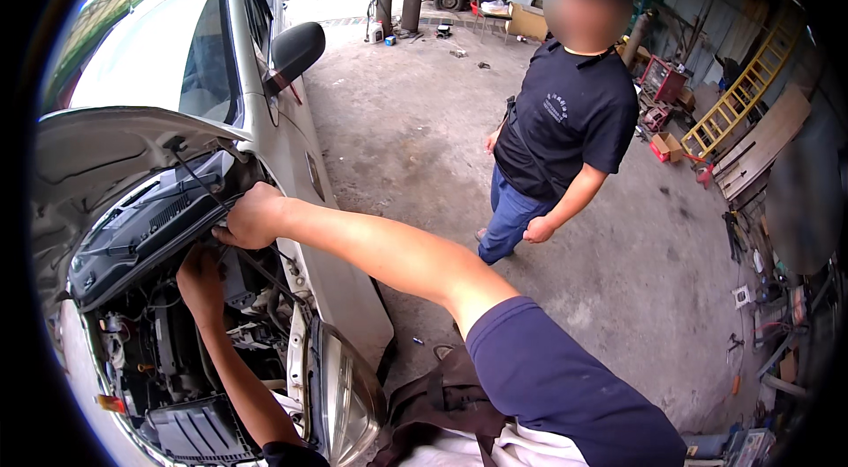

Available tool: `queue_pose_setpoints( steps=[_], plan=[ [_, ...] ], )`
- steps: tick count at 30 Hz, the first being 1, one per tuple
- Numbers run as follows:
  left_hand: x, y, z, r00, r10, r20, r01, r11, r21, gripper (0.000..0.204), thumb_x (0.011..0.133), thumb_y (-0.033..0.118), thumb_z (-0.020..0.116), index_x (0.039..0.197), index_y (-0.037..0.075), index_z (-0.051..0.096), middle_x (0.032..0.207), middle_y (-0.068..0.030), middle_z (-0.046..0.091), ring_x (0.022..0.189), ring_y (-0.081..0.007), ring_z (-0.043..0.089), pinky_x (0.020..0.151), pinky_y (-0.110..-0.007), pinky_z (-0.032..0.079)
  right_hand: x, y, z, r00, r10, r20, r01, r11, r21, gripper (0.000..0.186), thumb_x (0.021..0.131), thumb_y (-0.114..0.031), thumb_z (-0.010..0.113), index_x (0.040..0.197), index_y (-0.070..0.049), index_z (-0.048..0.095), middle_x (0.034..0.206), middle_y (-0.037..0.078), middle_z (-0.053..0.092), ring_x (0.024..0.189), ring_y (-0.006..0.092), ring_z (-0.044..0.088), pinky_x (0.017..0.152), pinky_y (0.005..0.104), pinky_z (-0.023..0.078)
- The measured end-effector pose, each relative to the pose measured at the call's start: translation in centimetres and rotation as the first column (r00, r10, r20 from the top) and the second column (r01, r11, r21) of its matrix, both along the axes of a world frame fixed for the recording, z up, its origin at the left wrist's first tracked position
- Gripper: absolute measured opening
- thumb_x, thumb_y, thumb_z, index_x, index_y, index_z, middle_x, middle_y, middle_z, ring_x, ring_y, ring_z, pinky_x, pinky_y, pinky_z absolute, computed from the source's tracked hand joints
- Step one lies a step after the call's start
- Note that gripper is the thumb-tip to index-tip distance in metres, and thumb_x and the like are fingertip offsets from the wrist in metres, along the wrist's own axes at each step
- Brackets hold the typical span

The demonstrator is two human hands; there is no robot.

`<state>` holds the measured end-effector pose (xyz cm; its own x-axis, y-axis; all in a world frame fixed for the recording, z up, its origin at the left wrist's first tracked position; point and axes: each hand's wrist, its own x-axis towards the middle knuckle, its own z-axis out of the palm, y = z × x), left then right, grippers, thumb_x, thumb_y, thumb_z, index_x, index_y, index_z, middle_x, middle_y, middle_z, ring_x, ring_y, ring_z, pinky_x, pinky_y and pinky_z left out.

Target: The person works on the front of a white car with the hood open, using a pry bar to remove a metal support beam from the bumper area. They then use a wrench to tighten bolts on the car's frame and adjust the bumper alignment.

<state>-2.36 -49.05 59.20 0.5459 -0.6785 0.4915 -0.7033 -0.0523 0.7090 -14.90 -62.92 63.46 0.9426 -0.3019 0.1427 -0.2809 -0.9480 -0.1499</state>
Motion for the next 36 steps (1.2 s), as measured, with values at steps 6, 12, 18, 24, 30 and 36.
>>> queue_pose_setpoints(
  steps=[6,12,18,24,30,36],
  plan=[
    [1.0,0.6,-0.6,1.0,0.021,0.002,-0.021,1.0,-0.005,0.025,0.091,0.015,0.045,0.08,-0.001,0.06,0.061,-0.0103,0.058,0.049,-0.0192,0.055,0.05,-0.035,0.04,1.1,0.1,-0.5,0.997,0.024,0.072,-0.022,0.999,-0.03,0.062,0.098,-0.049,0.031,0.082,-0.007,0.073,0.081,0.013,0.071,0.085,0.0313,0.069,0.072,0.0449,0.054],
    [-0.5,1.3,-0.4,0.988,0.097,0.12,-0.097,0.995,-0.009,0.025,0.091,0.015,0.042,0.078,0.001,0.059,0.059,-0.0103,0.057,0.049,-0.0208,0.055,0.05,-0.037,0.039,2.2,-0.3,-1.8,0.989,0.065,0.134,-0.052,0.994,-0.097,0.059,0.097,-0.048,0.034,0.08,-0.007,0.073,0.079,0.012,0.071,0.081,0.0319,0.069,0.072,0.0447,0.054],
    [-0.3,1.7,-0.6,0.974,0.116,0.194,-0.115,0.993,-0.016,0.026,0.092,0.014,0.042,0.077,0.001,0.059,0.058,-0.01,0.056,0.049,-0.0217,0.055,0.05,-0.037,0.039,1.4,0.6,0.0,0.999,0.028,-0.023,-0.029,0.999,-0.025,0.06,0.095,-0.052,0.032,0.09,-0.009,0.075,0.094,0.01,0.072,0.094,0.0295,0.068,0.082,0.0427,0.051],
    [-0.5,1.4,-0.6,0.978,0.122,0.172,-0.116,0.992,-0.043,0.026,0.093,0.015,0.042,0.078,0.001,0.059,0.059,-0.0099,0.057,0.049,-0.0209,0.056,0.05,-0.036,0.039,1.6,0.1,-1.0,0.992,0.074,0.107,-0.063,0.993,-0.105,0.062,0.097,-0.048,0.032,0.074,-0.008,0.073,0.075,0.01,0.071,0.076,0.0318,0.069,0.066,0.0454,0.053],
    [-0.3,1.4,-0.8,0.988,0.105,0.117,-0.102,0.994,-0.031,0.026,0.092,0.015,0.042,0.078,0.001,0.059,0.06,-0.0097,0.059,0.05,-0.0205,0.058,0.05,-0.036,0.041,1.3,0.3,-0.8,0.993,0.071,0.095,-0.062,0.993,-0.096,0.062,0.097,-0.049,0.032,0.073,-0.008,0.072,0.075,0.011,0.07,0.075,0.032,0.069,0.066,0.0451,0.053],
    [-0.6,1.2,-0.9,0.986,0.116,0.119,-0.115,0.993,-0.019,0.026,0.092,0.015,0.043,0.079,0.001,0.061,0.061,-0.0099,0.059,0.052,-0.0211,0.061,0.052,-0.035,0.043,0.8,0.2,-1.0,0.991,0.059,0.117,-0.052,0.997,-0.064,0.063,0.097,-0.05,0.032,0.073,-0.008,0.072,0.075,0.011,0.07,0.076,0.0321,0.069,0.069,0.0443,0.053]
  ],
)
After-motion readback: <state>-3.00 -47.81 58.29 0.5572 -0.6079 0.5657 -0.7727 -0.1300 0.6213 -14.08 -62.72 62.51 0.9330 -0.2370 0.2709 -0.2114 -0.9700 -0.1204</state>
